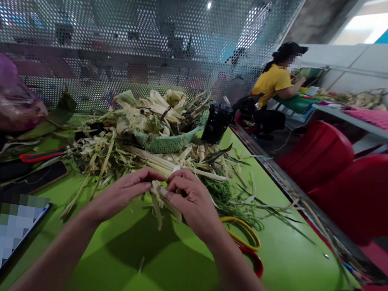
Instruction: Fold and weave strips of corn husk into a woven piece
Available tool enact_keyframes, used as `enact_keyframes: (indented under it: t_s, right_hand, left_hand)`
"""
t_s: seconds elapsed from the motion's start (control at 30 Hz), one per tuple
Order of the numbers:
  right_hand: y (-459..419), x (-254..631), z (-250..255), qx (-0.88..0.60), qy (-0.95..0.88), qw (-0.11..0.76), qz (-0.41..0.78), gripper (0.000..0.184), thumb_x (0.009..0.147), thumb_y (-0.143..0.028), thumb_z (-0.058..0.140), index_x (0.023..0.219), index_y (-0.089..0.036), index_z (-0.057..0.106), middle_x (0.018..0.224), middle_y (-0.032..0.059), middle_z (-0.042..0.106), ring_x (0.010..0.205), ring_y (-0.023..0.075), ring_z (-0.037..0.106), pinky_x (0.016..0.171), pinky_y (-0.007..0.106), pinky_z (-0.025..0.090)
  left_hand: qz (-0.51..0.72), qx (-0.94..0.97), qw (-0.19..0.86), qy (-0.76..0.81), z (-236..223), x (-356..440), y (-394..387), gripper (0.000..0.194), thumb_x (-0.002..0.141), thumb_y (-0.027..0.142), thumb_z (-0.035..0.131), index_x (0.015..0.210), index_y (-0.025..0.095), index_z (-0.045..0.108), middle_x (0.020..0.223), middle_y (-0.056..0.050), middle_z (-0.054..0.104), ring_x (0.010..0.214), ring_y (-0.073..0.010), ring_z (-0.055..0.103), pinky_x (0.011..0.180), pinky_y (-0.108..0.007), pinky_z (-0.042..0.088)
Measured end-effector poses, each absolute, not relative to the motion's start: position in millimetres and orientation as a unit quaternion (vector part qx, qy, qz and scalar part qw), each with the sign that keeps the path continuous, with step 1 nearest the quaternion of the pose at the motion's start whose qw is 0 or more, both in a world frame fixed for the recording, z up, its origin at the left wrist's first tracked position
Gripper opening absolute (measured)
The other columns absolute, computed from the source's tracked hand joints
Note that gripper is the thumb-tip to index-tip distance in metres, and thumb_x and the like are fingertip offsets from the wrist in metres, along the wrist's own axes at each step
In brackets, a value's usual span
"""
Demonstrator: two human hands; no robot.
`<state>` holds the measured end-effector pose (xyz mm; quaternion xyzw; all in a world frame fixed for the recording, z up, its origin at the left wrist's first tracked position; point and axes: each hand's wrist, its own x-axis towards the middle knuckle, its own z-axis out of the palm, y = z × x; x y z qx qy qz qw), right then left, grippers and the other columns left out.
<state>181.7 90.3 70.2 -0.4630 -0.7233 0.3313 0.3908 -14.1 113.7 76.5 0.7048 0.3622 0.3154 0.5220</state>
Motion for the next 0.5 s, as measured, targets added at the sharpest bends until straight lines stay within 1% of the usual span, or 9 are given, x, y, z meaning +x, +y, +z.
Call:
enact_keyframes:
  t_s: [0.1, 0.2, 0.27, 0.37, 0.43, 0.5]
  right_hand:
    - [90, 180, 71, -0.463, -0.724, 0.396, 0.325, 0.013, 0.080, -0.016, 0.056, 0.067, -0.018, 0.056, 0.092, 0.0036, 0.053, 0.086, 0.0179, 0.052, 0.075, 0.031, 0.039]
    - [91, 179, 70, -0.466, -0.720, 0.409, 0.312, 0.014, 0.082, -0.020, 0.056, 0.068, -0.018, 0.056, 0.093, 0.0043, 0.053, 0.086, 0.0183, 0.052, 0.074, 0.031, 0.039]
    - [91, 179, 69, -0.466, -0.721, 0.414, 0.303, 0.014, 0.082, -0.022, 0.057, 0.068, -0.018, 0.057, 0.094, 0.0047, 0.053, 0.087, 0.0187, 0.052, 0.074, 0.031, 0.040]
    - [91, 180, 69, -0.463, -0.731, 0.407, 0.292, 0.013, 0.080, -0.017, 0.056, 0.067, -0.018, 0.056, 0.094, 0.0043, 0.053, 0.086, 0.0177, 0.052, 0.074, 0.031, 0.040]
    - [90, 180, 69, -0.462, -0.740, 0.395, 0.288, 0.013, 0.078, -0.014, 0.056, 0.066, -0.018, 0.056, 0.094, 0.0041, 0.053, 0.083, 0.0168, 0.052, 0.070, 0.030, 0.040]
    - [90, 179, 69, -0.463, -0.744, 0.387, 0.287, 0.013, 0.078, -0.015, 0.056, 0.066, -0.018, 0.056, 0.094, 0.0041, 0.054, 0.081, 0.0165, 0.052, 0.068, 0.029, 0.040]
  left_hand:
    - [0.346, 0.676, 0.540, 0.364, 70, -13, 115, 0.014, 0.085, 0.026, 0.047, 0.095, 0.019, 0.054, 0.090, -0.002, 0.055, 0.085, -0.0156, 0.050, 0.077, -0.027, 0.040]
    - [0.358, 0.667, 0.541, 0.367, 63, -13, 118, 0.013, 0.084, 0.030, 0.051, 0.090, 0.019, 0.051, 0.082, 0.000, 0.050, 0.077, -0.0137, 0.045, 0.071, -0.025, 0.038]
    - [0.358, 0.668, 0.540, 0.366, 61, -13, 119, 0.013, 0.084, 0.030, 0.051, 0.089, 0.019, 0.050, 0.080, 0.000, 0.048, 0.076, -0.0134, 0.044, 0.070, -0.025, 0.037]
    - [0.358, 0.673, 0.533, 0.367, 62, -13, 120, 0.012, 0.085, 0.030, 0.050, 0.088, 0.019, 0.051, 0.080, 0.000, 0.049, 0.076, -0.0136, 0.044, 0.070, -0.025, 0.037]
    - [0.354, 0.680, 0.525, 0.370, 64, -13, 119, 0.012, 0.085, 0.030, 0.050, 0.086, 0.019, 0.052, 0.080, 0.000, 0.051, 0.077, -0.0141, 0.045, 0.071, -0.026, 0.037]
    - [0.348, 0.685, 0.521, 0.371, 66, -12, 118, 0.012, 0.084, 0.030, 0.050, 0.085, 0.019, 0.053, 0.080, 0.000, 0.053, 0.078, -0.0147, 0.047, 0.073, -0.026, 0.038]
